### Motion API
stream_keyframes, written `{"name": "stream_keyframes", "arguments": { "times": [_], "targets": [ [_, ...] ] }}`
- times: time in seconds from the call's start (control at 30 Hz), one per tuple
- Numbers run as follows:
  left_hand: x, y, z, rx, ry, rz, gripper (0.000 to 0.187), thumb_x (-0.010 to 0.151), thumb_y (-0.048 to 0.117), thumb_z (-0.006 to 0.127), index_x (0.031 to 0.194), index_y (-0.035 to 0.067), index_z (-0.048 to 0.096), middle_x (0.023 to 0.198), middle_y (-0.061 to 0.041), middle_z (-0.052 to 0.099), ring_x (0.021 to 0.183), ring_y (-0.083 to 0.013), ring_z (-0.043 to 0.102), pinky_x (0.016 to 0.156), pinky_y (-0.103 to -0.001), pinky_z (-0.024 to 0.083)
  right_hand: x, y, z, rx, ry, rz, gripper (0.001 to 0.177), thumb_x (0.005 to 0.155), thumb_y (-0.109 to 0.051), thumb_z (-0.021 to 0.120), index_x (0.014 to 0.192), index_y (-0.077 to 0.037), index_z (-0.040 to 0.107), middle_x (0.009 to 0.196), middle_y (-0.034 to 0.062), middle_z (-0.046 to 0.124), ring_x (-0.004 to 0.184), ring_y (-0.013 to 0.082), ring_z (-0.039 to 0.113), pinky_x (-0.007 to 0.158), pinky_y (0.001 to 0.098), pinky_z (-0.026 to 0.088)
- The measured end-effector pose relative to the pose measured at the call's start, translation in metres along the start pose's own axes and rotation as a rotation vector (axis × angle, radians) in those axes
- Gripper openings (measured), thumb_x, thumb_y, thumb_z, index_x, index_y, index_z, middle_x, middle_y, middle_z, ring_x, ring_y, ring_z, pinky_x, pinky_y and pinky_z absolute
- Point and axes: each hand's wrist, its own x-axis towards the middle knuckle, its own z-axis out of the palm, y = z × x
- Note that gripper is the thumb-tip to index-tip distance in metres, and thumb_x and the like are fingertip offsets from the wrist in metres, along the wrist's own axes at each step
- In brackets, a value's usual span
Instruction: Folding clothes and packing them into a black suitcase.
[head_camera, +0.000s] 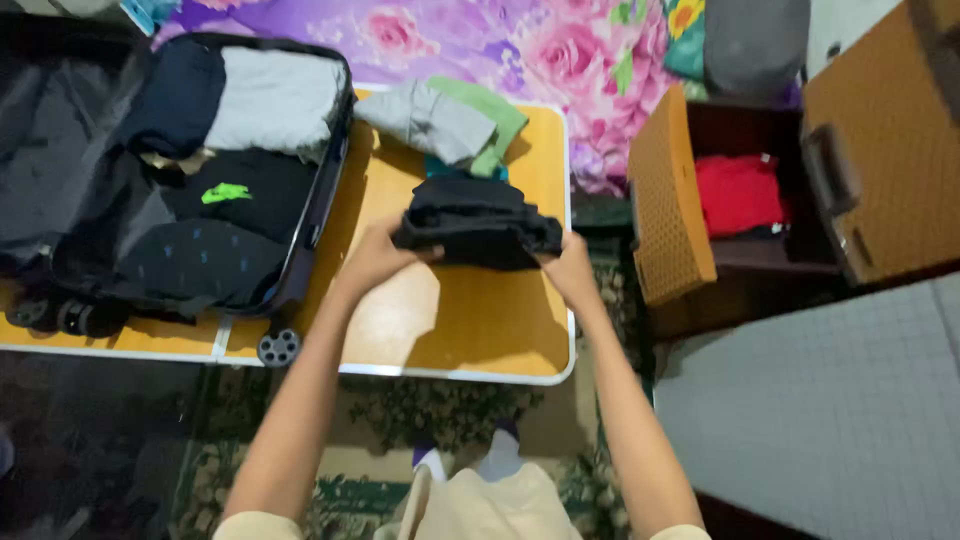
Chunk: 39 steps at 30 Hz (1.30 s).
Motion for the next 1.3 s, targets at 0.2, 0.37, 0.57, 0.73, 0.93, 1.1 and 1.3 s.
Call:
{"name": "stream_keyframes", "arguments": {
  "times": [0.2,0.37,0.57,0.73,0.93,1.1,1.3],
  "targets": [
    [-0.079,-0.088,0.063,0.198,-0.036,-0.215,0.069,0.077,0.044,0.083,0.132,0.006,0.063,0.117,-0.020,0.075,0.110,-0.0344,0.071,0.092,-0.041,0.054,-0.104,0.094,0.045,-0.106,0.061,0.211,0.040,0.088,-0.023,0.078,0.121,-0.003,0.068,0.105,0.0087,0.077,0.100,0.0152,0.070,0.088,0.0313,0.053],
    [-0.093,-0.133,0.089,0.265,0.000,-0.394,0.080,0.081,0.059,0.073,0.140,0.008,0.052,0.115,-0.026,0.073,0.110,-0.0419,0.069,0.093,-0.046,0.054,-0.129,0.125,0.072,-0.240,0.164,0.435,0.055,0.084,-0.038,0.082,0.122,-0.003,0.061,0.109,0.0168,0.075,0.105,0.0253,0.072,0.091,0.0358,0.053],
    [-0.076,-0.110,0.092,0.416,0.079,-0.544,0.084,0.086,0.059,0.068,0.149,0.011,0.041,0.117,-0.027,0.070,0.108,-0.0446,0.068,0.090,-0.050,0.053,-0.103,0.091,0.075,-0.304,0.198,0.488,0.075,0.084,-0.058,0.073,0.135,-0.008,0.052,0.121,0.0234,0.069,0.117,0.0370,0.066,0.099,0.0428,0.049],
    [-0.090,-0.106,0.094,0.677,0.147,-0.445,0.082,0.091,0.051,0.068,0.155,0.009,0.041,0.144,-0.021,0.056,0.124,-0.0389,0.060,0.096,-0.052,0.050,-0.105,0.091,0.080,-0.519,0.139,0.596,0.086,0.090,-0.065,0.065,0.147,-0.005,0.040,0.136,0.0285,0.055,0.122,0.0459,0.057,0.100,0.0509,0.045],
    [-0.105,-0.049,0.082,0.854,-0.422,-0.068,0.102,0.067,0.056,0.088,0.150,0.019,0.041,0.158,-0.007,0.039,0.146,-0.0297,0.028,0.117,-0.055,0.023,-0.141,0.055,0.072,-0.794,0.182,0.063,0.087,0.084,-0.054,0.081,0.146,-0.007,0.042,0.145,0.0197,0.050,0.137,0.0386,0.045,0.112,0.0514,0.038],
    [-0.104,-0.110,0.084,1.045,-0.381,0.125,0.099,0.065,0.037,0.085,0.150,0.013,0.042,0.154,-0.008,0.043,0.146,-0.0278,0.037,0.114,-0.046,0.036,-0.149,0.038,0.068,-0.889,-0.406,-0.008,0.108,0.058,-0.043,0.094,0.147,-0.017,0.039,0.151,0.0111,0.045,0.143,0.0341,0.036,0.112,0.0514,0.032],
    [-0.082,-0.194,0.067,0.466,-0.163,-0.016,0.040,0.093,0.030,0.061,0.125,0.006,0.067,0.130,-0.017,0.068,0.123,-0.0356,0.062,0.105,-0.040,0.048,-0.145,0.046,0.053,-0.593,-0.372,0.043,0.114,0.059,-0.032,0.096,0.152,-0.014,0.035,0.156,0.0177,0.041,0.146,0.0373,0.037,0.117,0.0461,0.033]
  ]
}}
